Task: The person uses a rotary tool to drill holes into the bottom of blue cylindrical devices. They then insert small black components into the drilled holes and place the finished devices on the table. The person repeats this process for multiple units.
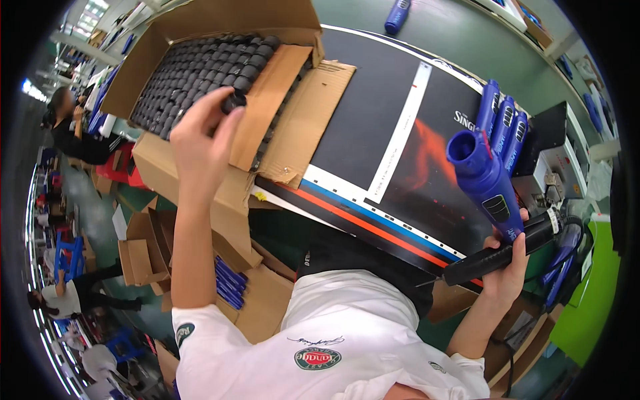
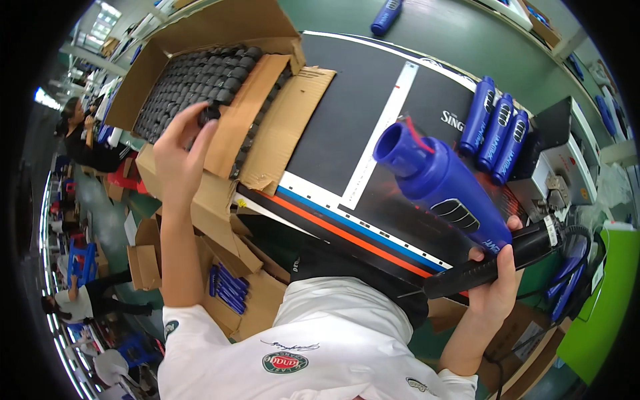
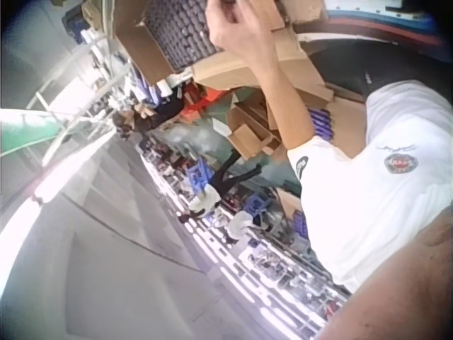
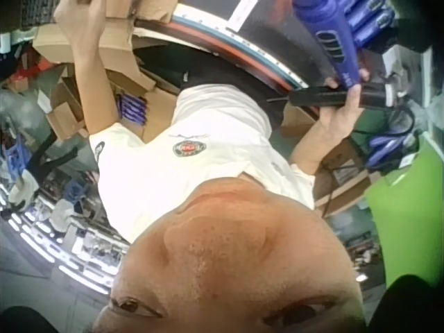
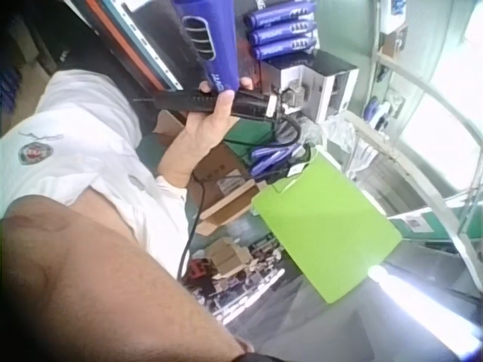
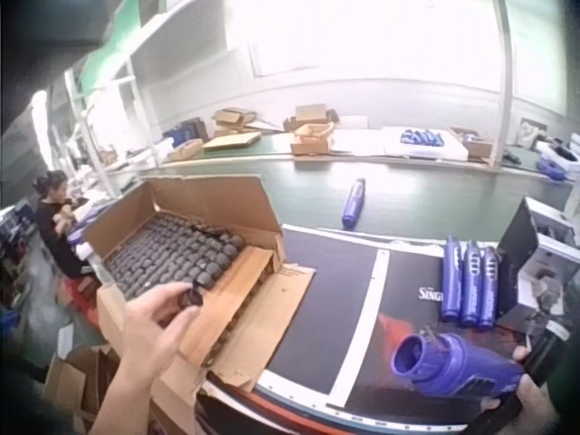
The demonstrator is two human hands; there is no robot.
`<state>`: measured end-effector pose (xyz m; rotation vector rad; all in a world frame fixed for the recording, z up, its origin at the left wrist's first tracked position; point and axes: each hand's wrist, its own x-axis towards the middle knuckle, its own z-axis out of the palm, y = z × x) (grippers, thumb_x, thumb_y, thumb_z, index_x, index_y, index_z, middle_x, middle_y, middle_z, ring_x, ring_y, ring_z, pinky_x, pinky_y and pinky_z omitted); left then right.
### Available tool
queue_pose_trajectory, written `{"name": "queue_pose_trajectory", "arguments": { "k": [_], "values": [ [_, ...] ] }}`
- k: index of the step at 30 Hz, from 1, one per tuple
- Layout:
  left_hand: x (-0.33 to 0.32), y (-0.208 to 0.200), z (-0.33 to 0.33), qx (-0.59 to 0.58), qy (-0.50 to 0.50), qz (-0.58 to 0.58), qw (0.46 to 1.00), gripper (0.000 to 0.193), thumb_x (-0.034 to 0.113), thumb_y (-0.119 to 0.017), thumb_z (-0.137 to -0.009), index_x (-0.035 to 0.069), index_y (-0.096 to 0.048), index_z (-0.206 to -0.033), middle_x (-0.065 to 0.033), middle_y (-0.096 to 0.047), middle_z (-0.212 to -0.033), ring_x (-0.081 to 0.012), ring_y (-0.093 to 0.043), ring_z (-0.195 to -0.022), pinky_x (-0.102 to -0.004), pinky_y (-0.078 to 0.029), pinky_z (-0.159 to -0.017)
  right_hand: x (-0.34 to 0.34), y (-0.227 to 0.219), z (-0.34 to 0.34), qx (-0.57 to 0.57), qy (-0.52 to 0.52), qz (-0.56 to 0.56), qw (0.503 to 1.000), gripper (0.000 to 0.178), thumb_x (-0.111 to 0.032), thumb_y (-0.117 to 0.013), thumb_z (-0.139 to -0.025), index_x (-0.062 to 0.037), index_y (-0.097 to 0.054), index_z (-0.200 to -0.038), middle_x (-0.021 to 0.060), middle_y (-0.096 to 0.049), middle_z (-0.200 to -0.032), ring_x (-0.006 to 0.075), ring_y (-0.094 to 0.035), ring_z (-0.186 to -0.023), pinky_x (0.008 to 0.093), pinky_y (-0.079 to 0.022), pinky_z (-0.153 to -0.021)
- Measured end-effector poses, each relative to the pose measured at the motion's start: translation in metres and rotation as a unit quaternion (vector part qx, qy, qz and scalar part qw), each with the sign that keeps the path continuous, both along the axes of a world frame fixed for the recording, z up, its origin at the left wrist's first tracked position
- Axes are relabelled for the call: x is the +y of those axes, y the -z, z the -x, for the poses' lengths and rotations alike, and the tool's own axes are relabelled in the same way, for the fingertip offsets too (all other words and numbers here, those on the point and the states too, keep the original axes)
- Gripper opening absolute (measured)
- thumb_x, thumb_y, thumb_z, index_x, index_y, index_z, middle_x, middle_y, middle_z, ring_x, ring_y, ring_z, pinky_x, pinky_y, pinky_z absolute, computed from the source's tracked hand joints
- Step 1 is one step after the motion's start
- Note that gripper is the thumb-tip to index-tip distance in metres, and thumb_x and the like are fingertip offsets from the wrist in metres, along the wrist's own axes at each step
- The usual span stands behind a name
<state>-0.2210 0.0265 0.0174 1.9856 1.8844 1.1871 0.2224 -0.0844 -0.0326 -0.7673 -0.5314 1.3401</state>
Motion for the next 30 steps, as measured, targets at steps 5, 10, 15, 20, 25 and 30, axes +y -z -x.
{"name": "queue_pose_trajectory", "arguments": {
  "k": [5, 10, 15, 20, 25, 30],
  "values": [
    [-0.036, -0.007, -0.082, -0.287, 0.255, 0.052, 0.922, 0.047, -0.018, -0.057, -0.084, -0.013, -0.057, -0.131, -0.0190, -0.050, -0.131, -0.0212, -0.055, -0.119, -0.0305, -0.046, -0.100, 0.001, -0.018, -0.012, -0.121, 0.013, -0.020, 0.992, 0.050, -0.009, -0.068, -0.091, -0.0045, -0.042, -0.135, 0.0214, -0.055, -0.132, 0.0150, -0.057, -0.101, 0.0266, -0.047, -0.077],
    [-0.037, 0.007, -0.144, -0.407, 0.373, 0.064, 0.831, 0.045, -0.016, -0.066, -0.081, -0.011, -0.059, -0.125, -0.0192, -0.059, -0.121, -0.0215, -0.064, -0.108, -0.0325, -0.053, -0.095, -0.012, -0.031, -0.029, -0.170, 0.045, -0.015, 0.984, 0.051, -0.005, -0.074, -0.084, -0.0051, -0.045, -0.126, 0.0215, -0.061, -0.126, 0.0133, -0.057, -0.082, 0.0248, -0.048, -0.074],
    [-0.028, 0.005, -0.167, -0.342, 0.405, 0.083, 0.844, 0.038, -0.011, -0.067, -0.083, -0.014, -0.061, -0.121, -0.0215, -0.058, -0.124, -0.0227, -0.062, -0.110, -0.0325, -0.051, -0.097, -0.027, -0.035, -0.041, -0.222, 0.078, -0.005, 0.972, 0.052, -0.005, -0.076, -0.081, -0.0058, -0.045, -0.123, 0.0214, -0.062, -0.124, 0.0123, -0.056, -0.080, 0.0247, -0.048, -0.072],
    [-0.026, 0.008, -0.172, -0.335, 0.409, 0.092, 0.844, 0.043, -0.013, -0.072, -0.079, -0.006, -0.066, -0.121, -0.0165, -0.062, -0.118, -0.0173, -0.065, -0.100, -0.0282, -0.056, -0.088, -0.030, -0.037, -0.045, -0.250, 0.082, 0.003, 0.965, 0.053, -0.004, -0.076, -0.079, -0.0059, -0.045, -0.122, 0.0212, -0.061, -0.124, 0.0117, -0.056, -0.081, 0.0250, -0.048, -0.072],
    [-0.025, 0.011, -0.170, -0.348, 0.431, 0.120, 0.824, 0.043, -0.013, -0.072, -0.079, -0.007, -0.065, -0.121, -0.0178, -0.062, -0.118, -0.0181, -0.065, -0.101, -0.0283, -0.056, -0.089, -0.032, -0.038, -0.051, -0.240, 0.065, -0.006, 0.969, 0.053, -0.003, -0.077, -0.078, -0.0057, -0.046, -0.122, 0.0219, -0.060, -0.126, 0.0134, -0.058, -0.086, 0.0269, -0.049, -0.077],
    [-0.025, 0.011, -0.172, -0.357, 0.442, 0.160, 0.807, 0.039, -0.015, -0.069, -0.080, -0.012, -0.063, -0.118, -0.0207, -0.058, -0.122, -0.0211, -0.063, -0.109, -0.0302, -0.055, -0.094, -0.035, -0.062, -0.048, -0.319, 0.091, -0.026, 0.943, 0.055, -0.004, -0.075, -0.080, -0.0032, -0.046, -0.128, 0.0231, -0.058, -0.130, 0.0225, -0.059, -0.112, 0.0362, -0.045, -0.100]
  ]
}}
